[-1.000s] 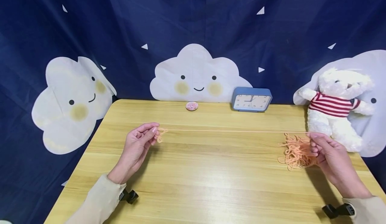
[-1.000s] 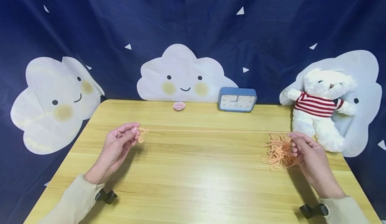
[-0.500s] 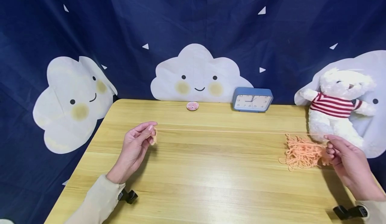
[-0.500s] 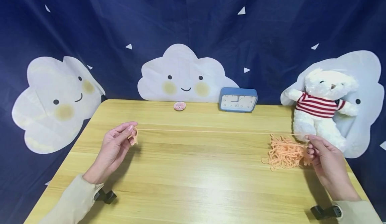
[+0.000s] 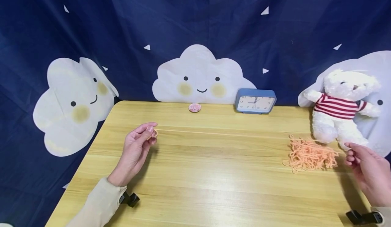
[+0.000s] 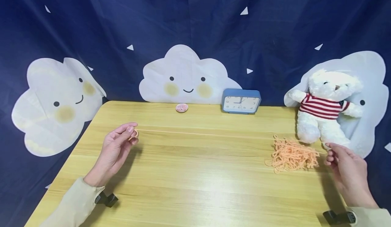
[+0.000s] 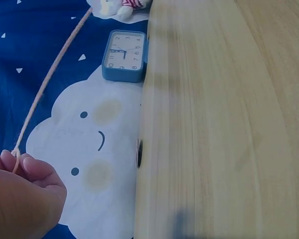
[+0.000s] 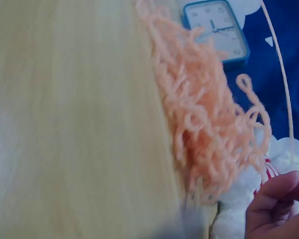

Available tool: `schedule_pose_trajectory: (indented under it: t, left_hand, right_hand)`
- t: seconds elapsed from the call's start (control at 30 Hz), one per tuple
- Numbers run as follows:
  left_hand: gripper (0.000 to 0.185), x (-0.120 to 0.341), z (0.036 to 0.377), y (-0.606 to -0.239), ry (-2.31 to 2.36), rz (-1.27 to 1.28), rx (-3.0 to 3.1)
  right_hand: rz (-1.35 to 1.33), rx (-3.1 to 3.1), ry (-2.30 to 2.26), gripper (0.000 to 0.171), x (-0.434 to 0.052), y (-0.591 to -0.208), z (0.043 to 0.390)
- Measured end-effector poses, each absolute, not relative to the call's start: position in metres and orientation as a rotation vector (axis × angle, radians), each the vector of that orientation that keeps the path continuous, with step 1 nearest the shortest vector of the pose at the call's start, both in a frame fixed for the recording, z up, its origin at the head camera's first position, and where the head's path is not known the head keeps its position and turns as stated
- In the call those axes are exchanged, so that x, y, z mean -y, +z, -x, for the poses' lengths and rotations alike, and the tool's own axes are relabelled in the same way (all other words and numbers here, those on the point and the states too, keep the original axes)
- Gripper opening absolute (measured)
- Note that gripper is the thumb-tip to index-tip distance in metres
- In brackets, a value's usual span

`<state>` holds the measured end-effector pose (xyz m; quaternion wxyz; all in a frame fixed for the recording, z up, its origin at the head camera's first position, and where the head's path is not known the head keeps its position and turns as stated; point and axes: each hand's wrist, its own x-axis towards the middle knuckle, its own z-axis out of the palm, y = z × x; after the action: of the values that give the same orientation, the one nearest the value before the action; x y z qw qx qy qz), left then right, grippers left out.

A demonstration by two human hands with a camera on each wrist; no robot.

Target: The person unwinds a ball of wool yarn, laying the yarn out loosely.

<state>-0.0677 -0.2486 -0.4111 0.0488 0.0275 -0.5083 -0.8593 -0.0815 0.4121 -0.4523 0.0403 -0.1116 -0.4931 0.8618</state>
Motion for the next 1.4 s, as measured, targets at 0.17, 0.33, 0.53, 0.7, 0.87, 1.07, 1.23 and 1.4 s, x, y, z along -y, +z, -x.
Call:
schedule_pose_trajectory:
  t: [0.17, 0.33, 0.53, 0.7, 0.87, 1.07, 1.23, 1.4]
  left_hand:
    - [0.016, 0.248, 0.07, -0.411, -2.651, -0.084, 1.487]
    - [0.016, 0.247, 0.07, -0.41, -2.658, -0.087, 1.471]
    - [0.015, 0.246, 0.07, -0.409, -2.664, -0.093, 1.482]
    - [0.017, 0.245, 0.07, -0.409, -2.679, -0.099, 1.48]
    - [0.018, 0.244, 0.071, -0.408, -2.68, -0.112, 1.492]
    - [0.017, 0.242, 0.073, -0.406, -2.675, -0.116, 1.52]
    - [0.017, 0.241, 0.073, -0.406, -2.69, -0.116, 1.518]
    - [0.017, 0.239, 0.073, -0.405, -2.687, -0.094, 1.535]
  right_hand:
    - [0.307, 1.929, 2.635, 0.049, -0.419, -0.459, 0.08]
    - [0.296, 2.199, 2.468, 0.045, -0.41, -0.453, 0.078]
    - [0.459, 2.209, 2.062, 0.037, -0.381, -0.437, 0.072]
    - [0.378, 1.666, 2.361, 0.028, -0.35, -0.432, 0.07]
    - [0.003, 1.671, 2.699, 0.033, -0.319, -0.436, 0.072]
    - [-0.258, 1.983, 2.839, 0.037, -0.272, -0.44, 0.085]
    - [-0.434, 2.062, 2.998, 0.041, -0.232, -0.442, 0.098]
    - [-0.493, 2.243, 2.991, 0.047, -0.193, -0.445, 0.108]
